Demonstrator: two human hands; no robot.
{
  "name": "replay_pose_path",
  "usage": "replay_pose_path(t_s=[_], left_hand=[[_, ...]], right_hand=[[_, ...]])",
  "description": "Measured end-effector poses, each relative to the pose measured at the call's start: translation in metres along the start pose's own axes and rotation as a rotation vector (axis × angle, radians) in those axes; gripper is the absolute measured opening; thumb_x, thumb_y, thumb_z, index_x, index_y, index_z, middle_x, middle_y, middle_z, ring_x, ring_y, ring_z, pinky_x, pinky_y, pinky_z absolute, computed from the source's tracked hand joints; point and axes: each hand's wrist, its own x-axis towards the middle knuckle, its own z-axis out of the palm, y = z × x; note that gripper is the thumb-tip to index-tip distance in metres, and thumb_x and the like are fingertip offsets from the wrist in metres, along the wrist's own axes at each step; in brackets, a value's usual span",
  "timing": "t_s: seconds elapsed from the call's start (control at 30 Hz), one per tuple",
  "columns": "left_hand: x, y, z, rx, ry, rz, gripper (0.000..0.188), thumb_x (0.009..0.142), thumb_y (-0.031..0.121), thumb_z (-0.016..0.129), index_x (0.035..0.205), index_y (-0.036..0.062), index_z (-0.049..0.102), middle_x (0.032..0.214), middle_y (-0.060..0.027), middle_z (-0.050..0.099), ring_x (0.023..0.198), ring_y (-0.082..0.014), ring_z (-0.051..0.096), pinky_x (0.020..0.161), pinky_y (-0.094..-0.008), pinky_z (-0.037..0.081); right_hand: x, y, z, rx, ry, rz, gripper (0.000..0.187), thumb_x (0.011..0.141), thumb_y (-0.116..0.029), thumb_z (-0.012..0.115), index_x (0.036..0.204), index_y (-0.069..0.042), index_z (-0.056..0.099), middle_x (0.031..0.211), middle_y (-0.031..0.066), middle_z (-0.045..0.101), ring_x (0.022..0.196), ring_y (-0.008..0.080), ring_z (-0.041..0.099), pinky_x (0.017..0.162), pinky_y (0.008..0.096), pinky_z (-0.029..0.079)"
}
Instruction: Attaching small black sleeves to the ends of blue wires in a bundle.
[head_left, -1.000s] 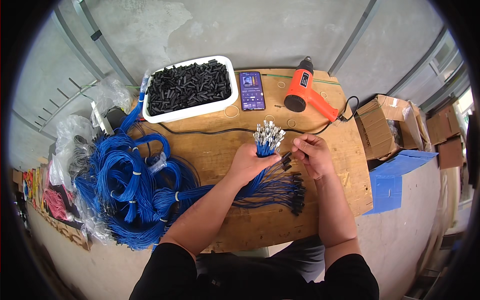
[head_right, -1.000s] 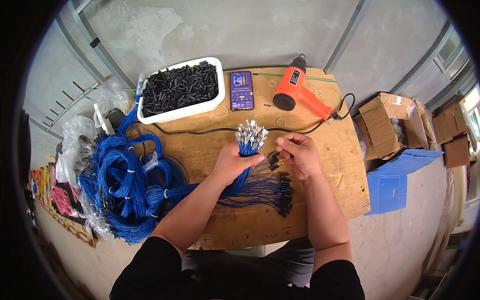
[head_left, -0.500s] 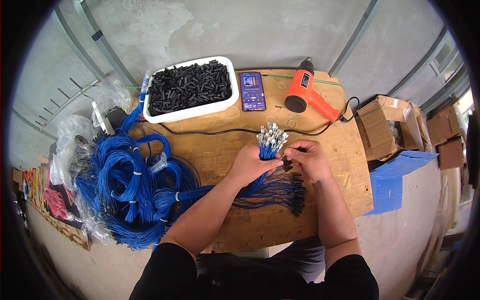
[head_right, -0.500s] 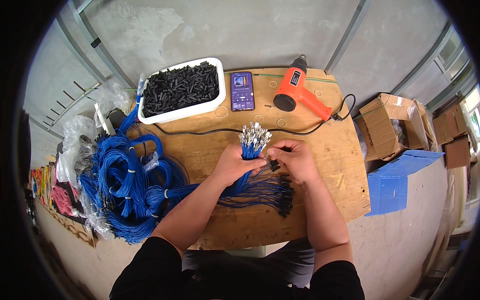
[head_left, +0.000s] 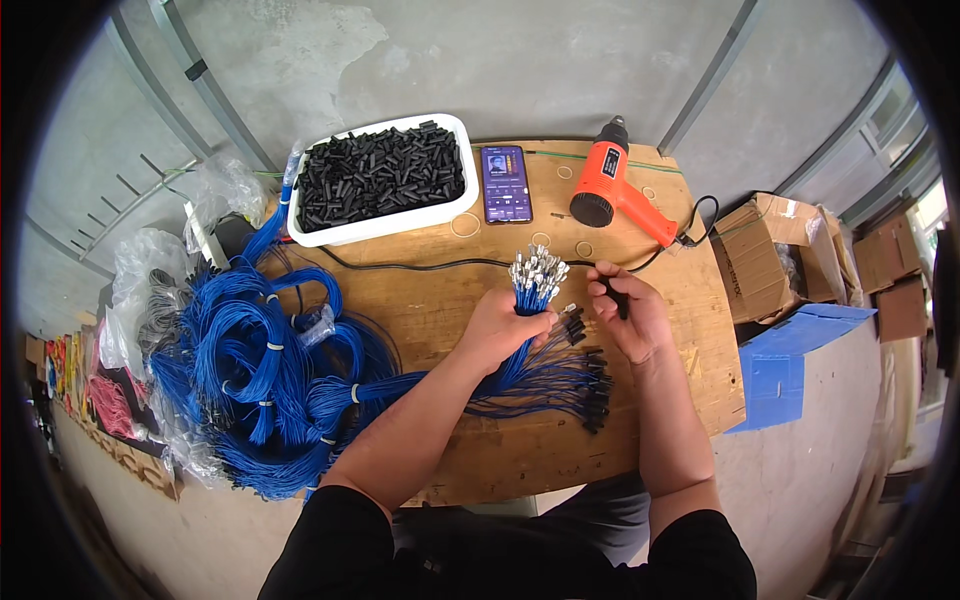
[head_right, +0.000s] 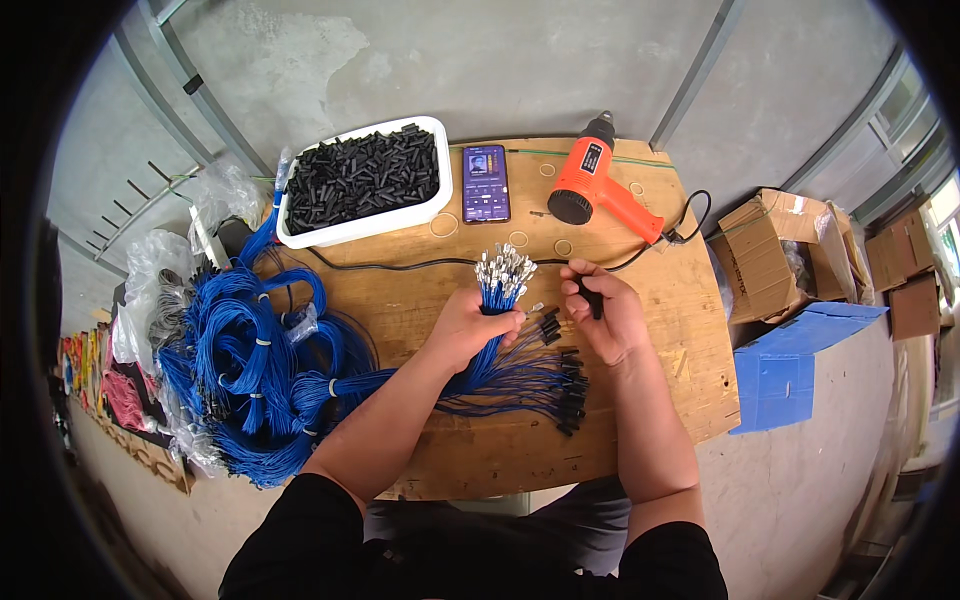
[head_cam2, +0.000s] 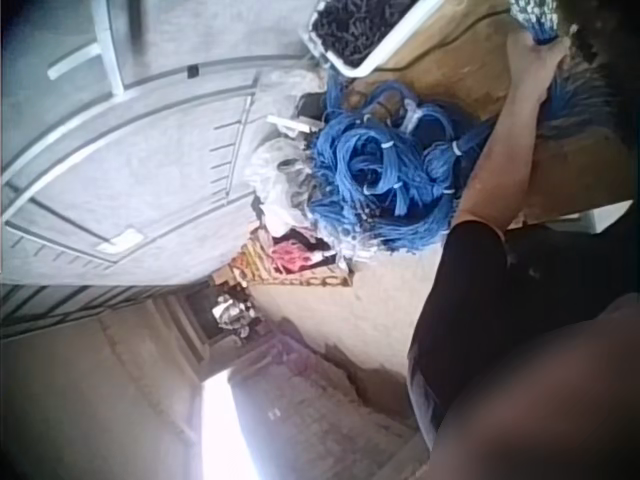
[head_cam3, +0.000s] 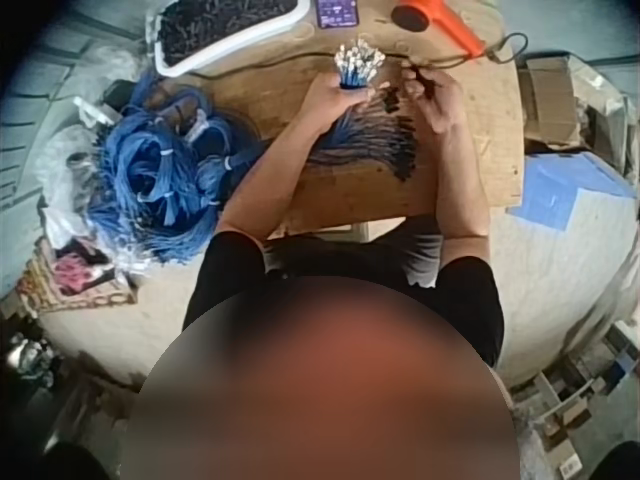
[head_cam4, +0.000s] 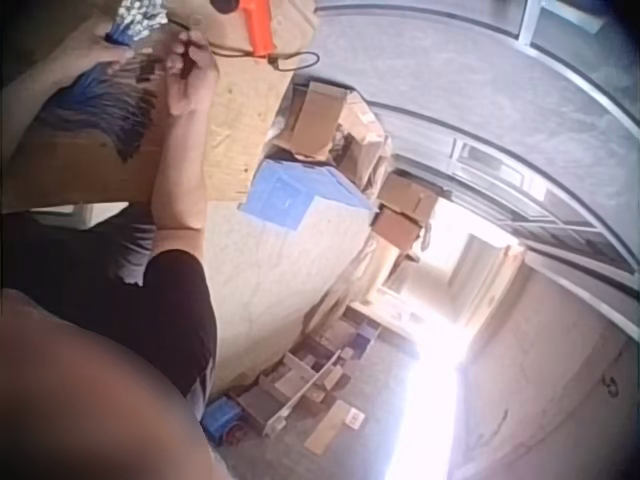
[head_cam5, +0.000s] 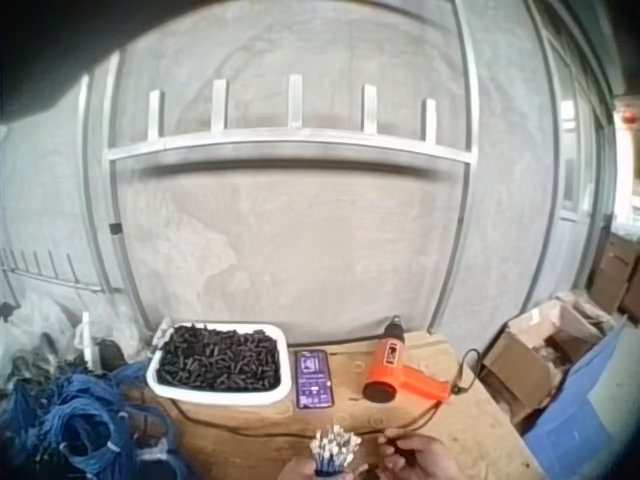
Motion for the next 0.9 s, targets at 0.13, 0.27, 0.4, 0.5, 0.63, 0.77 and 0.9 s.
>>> replay_pose_path(t_s=[0.13,0.27,0.4,0.5,0.63,0.77,0.9], left_hand=[[-0.001,-0.001,-0.001,-0.041,0.016,-0.021,0.012,0.087,0.006,0.071,0.091,-0.0028,0.064,0.074,-0.0061,0.061,0.064,-0.0134,0.058,0.059,-0.0288,0.047],[-0.001,0.001,0.000,-0.057,0.009,-0.035,0.013,0.087,0.007,0.072,0.092,-0.0030,0.064,0.074,-0.0056,0.061,0.064,-0.0131,0.058,0.058,-0.0286,0.047],[-0.002,0.003,0.000,-0.068,0.015,-0.026,0.013,0.087,0.007,0.072,0.092,-0.0017,0.064,0.073,-0.0047,0.061,0.063,-0.0123,0.057,0.056,-0.0281,0.046],[-0.001,0.001,0.001,-0.069,0.026,-0.022,0.012,0.087,0.007,0.072,0.091,-0.0008,0.063,0.073,-0.0042,0.061,0.062,-0.0120,0.057,0.056,-0.0278,0.045],[-0.001,0.001,0.001,-0.062,0.034,-0.018,0.011,0.087,0.006,0.071,0.091,-0.0004,0.063,0.072,-0.0036,0.060,0.062,-0.0118,0.057,0.056,-0.0271,0.044],[-0.001,-0.001,0.001,-0.068,0.033,0.000,0.010,0.088,0.006,0.070,0.091,-0.0006,0.063,0.071,-0.0037,0.060,0.062,-0.0119,0.057,0.056,-0.0267,0.044],[-0.003,0.000,0.002,-0.052,0.048,0.010,0.009,0.088,0.006,0.069,0.091,-0.0009,0.064,0.072,-0.0044,0.061,0.063,-0.0123,0.057,0.057,-0.0268,0.044]], right_hand=[[0.001,0.004,0.001,-0.127,-0.007,-0.084,0.021,0.097,-0.002,0.047,0.116,0.003,0.056,0.103,0.0131,0.061,0.075,0.0141,0.052,0.056,0.0215,0.041],[-0.005,0.003,0.008,-0.220,-0.083,-0.095,0.021,0.098,-0.001,0.045,0.116,0.001,0.055,0.098,0.0126,0.063,0.066,0.0111,0.049,0.046,0.0198,0.033],[-0.011,0.007,0.022,-0.350,-0.058,-0.093,0.018,0.098,-0.002,0.047,0.114,0.000,0.056,0.091,0.0114,0.064,0.061,0.0102,0.047,0.043,0.0197,0.029],[-0.013,0.009,0.023,-0.458,0.007,-0.115,0.020,0.099,-0.004,0.047,0.117,0.000,0.056,0.086,0.0106,0.064,0.059,0.0097,0.047,0.043,0.0191,0.027],[-0.015,0.006,0.026,-0.472,-0.057,-0.071,0.022,0.100,-0.005,0.049,0.119,0.000,0.057,0.085,0.0093,0.064,0.060,0.0087,0.047,0.044,0.0176,0.027],[-0.016,0.008,0.029,-0.408,-0.051,-0.026,0.015,0.099,-0.004,0.052,0.110,0.000,0.062,0.085,0.0079,0.063,0.061,0.0082,0.048,0.045,0.0172,0.028],[-0.014,0.010,0.025,-0.430,-0.048,-0.073,0.014,0.099,-0.005,0.054,0.106,0.000,0.065,0.083,0.0064,0.063,0.061,0.0083,0.048,0.046,0.0175,0.029]])
